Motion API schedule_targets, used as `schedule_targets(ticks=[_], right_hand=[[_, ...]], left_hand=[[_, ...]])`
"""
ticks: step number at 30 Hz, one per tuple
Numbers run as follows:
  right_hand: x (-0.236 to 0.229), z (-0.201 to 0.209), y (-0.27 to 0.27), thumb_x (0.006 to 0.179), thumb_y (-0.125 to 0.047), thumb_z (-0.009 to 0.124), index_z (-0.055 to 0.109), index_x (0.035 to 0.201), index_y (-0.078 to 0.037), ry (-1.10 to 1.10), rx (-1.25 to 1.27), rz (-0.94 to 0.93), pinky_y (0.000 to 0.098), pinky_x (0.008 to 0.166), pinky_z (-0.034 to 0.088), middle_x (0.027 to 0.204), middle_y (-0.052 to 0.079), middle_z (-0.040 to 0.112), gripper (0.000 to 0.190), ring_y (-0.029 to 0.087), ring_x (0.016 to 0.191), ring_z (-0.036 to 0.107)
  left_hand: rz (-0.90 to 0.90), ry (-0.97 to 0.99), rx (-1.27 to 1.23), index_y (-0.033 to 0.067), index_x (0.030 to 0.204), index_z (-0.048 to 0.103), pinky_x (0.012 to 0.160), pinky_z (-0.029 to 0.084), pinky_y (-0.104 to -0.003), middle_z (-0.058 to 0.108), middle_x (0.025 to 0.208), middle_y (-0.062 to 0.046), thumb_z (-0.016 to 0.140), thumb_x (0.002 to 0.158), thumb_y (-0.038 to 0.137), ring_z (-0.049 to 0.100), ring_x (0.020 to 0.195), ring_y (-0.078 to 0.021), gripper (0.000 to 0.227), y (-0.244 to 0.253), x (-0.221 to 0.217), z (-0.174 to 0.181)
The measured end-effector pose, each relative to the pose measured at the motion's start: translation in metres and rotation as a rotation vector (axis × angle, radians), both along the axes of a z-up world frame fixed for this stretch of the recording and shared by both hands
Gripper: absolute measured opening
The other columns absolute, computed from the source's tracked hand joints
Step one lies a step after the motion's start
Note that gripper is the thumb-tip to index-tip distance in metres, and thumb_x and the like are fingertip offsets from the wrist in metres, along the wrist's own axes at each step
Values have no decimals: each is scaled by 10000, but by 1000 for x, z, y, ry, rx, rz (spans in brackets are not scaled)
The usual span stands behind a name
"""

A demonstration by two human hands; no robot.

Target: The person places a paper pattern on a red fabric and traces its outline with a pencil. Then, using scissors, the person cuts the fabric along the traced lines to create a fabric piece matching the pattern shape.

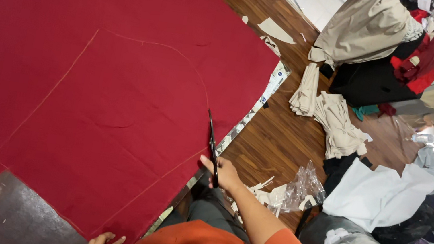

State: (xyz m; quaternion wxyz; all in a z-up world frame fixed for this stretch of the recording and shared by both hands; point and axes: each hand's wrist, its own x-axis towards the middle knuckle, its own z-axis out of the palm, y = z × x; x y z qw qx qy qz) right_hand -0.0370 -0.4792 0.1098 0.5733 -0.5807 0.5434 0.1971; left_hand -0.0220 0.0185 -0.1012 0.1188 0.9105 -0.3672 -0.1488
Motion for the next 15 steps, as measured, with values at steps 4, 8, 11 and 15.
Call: schedule_targets(ticks=[4,8,11,15], right_hand=[[3,14,1,880,-589,720,481,766,-164,26,-15,-7,230,611,491,591,25,657,501,109,441,611],[24,14,-16,848,-706,651,471,785,-193,76,-26,78,257,659,495,509,17,637,547,108,490,652],[32,13,-21,843,-669,659,528,856,-131,9,17,11,285,655,545,579,76,667,554,152,484,657],[30,10,-24,845,-591,738,601,879,-116,6,10,-21,223,448,446,593,68,650,496,149,445,639]], left_hand=[[26,-104,-152,528,1225,706,703,560,-295,646,1152,172,691,610,10,600,820,-190,804,-4,-1,-14],[12,-116,-114,574,1245,670,698,555,-379,651,1166,144,691,536,61,631,803,-218,875,2,-5,-36],[162,1,-23,659,1143,713,864,543,-293,671,1113,292,752,674,24,637,843,-149,790,-2,-14,-28],[184,-255,-259,457,991,788,688,504,-435,681,1005,139,774,755,238,535,653,-222,322,-22,-12,-19]])
